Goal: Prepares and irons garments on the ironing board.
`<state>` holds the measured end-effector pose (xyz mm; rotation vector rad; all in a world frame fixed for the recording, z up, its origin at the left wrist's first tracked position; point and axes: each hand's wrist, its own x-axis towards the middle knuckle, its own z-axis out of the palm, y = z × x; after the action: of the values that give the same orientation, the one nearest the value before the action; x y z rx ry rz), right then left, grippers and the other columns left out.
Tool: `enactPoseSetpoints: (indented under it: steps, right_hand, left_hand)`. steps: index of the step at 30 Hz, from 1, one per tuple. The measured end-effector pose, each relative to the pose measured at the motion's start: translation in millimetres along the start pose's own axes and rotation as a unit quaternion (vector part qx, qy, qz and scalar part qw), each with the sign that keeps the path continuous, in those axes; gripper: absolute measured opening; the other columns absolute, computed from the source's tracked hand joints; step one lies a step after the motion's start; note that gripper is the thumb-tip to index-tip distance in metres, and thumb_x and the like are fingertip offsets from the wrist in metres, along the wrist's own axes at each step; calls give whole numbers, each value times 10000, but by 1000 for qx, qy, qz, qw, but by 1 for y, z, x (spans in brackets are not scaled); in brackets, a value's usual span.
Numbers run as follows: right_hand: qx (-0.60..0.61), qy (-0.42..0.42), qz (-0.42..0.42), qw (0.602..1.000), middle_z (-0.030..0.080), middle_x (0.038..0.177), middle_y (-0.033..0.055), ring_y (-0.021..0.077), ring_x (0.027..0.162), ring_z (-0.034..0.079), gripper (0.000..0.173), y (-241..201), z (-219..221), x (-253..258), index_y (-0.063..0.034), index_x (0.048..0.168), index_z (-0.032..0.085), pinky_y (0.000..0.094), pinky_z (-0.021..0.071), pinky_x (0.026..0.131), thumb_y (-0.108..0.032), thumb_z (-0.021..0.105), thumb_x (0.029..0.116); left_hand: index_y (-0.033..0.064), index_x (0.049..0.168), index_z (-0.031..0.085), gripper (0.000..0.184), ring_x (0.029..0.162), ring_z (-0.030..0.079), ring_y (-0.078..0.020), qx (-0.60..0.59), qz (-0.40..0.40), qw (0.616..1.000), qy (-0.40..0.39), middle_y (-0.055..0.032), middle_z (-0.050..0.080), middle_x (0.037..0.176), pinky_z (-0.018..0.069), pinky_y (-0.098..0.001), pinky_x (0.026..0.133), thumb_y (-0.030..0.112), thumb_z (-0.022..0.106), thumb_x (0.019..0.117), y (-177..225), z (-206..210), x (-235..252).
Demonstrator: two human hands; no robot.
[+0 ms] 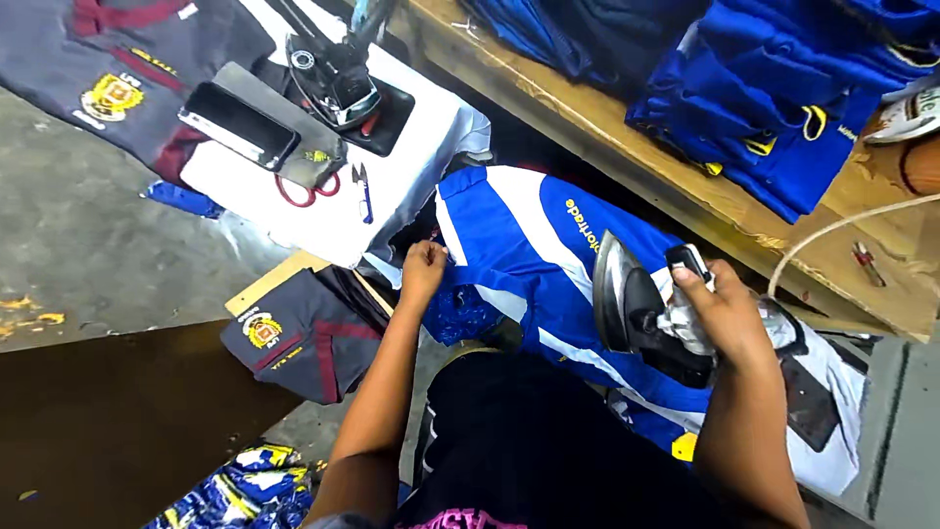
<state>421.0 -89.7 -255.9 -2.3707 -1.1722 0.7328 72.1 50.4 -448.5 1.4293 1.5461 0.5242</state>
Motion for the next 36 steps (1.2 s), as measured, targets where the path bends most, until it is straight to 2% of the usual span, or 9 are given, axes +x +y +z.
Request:
enactPoseSetpoints:
  steps: [6, 11, 14, 17, 19, 22, 25, 30, 36]
  right_hand:
    - [-8, -36, -63, 997, 655, 972, 200, 294, 834, 652, 502, -69, 42, 50, -3, 1290, 552, 552, 524, 786, -441, 556, 1046]
    - [-34, -63, -79, 994, 682, 1089, 261, 396, 1010, 669, 541, -122, 104, 100, -4, 1323, 593, 617, 499, 897, -466, 572, 1042]
    - [-65, -77, -65, 993, 687, 1053, 258, 420, 991, 674, 558, -133, 139, 125, -25, 1331, 588, 635, 505, 864, -502, 551, 1044]
    - [-111, -100, -36, 988, 693, 1010, 263, 454, 960, 679, 576, -130, 161, 132, -45, 1348, 582, 662, 509, 821, -530, 541, 1039]
    - [-151, -115, -18, 982, 696, 980, 268, 475, 934, 684, 573, -129, 167, 128, -55, 1340, 586, 673, 513, 785, -541, 529, 1041]
    - [-169, -113, 5, 979, 697, 987, 258, 465, 948, 686, 588, -137, 171, 133, -54, 1323, 589, 656, 518, 788, -563, 514, 1040]
    - [-152, -101, 13, 983, 697, 1103, 260, 456, 1058, 674, 616, -158, 177, 157, -61, 1392, 566, 653, 512, 876, -565, 502, 1043]
    - [-128, -78, 5, 989, 681, 1192, 254, 426, 1148, 651, 639, -190, 186, 193, -36, 1405, 550, 641, 494, 941, -563, 489, 1048]
    - [-171, -130, -42, 976, 694, 1036, 267, 465, 981, 684, 614, -160, 182, 151, -49, 1389, 556, 658, 524, 830, -557, 504, 1046]
  left_hand:
    - [-75, 1309, 619, 349, 1329, 511, -455, 26, 150, 988, 36, -314, 578, 1351, 370, -570, 1148, 131, 477, 1065, 13, -12, 68]
    - [-17, 1413, 569, 405, 1402, 460, -439, 53, 163, 985, -32, -290, 518, 1460, 344, -563, 1182, 201, 466, 1088, 40, -12, 143]
    - [18, 1424, 578, 404, 1428, 456, -389, 60, 182, 976, -102, -245, 522, 1486, 325, -541, 1206, 216, 436, 1103, 48, -4, 184]
    - [26, 1402, 605, 441, 1434, 475, -325, 16, 127, 970, -207, -196, 560, 1479, 303, -529, 1219, 287, 375, 1131, 46, 3, 200]
    - [35, 1400, 603, 450, 1411, 496, -292, -44, 68, 970, -231, -183, 570, 1466, 330, -505, 1202, 305, 361, 1133, 35, 8, 204]
    - [19, 1380, 595, 439, 1321, 550, -268, -126, 9, 966, -227, -199, 593, 1398, 406, -477, 1134, 291, 356, 1132, 26, 14, 205]
    - [7, 1377, 591, 439, 1317, 551, -267, -137, -5, 964, -226, -205, 592, 1395, 409, -474, 1129, 285, 356, 1131, 28, 15, 206]
    - [-3, 1345, 601, 430, 1248, 579, -252, -153, -17, 963, -222, -202, 610, 1345, 441, -457, 1083, 277, 355, 1132, 30, 11, 202]
    - [15, 1353, 598, 436, 1206, 596, -223, -195, -47, 949, -241, -178, 621, 1321, 469, -432, 1051, 298, 348, 1135, 24, 9, 207]
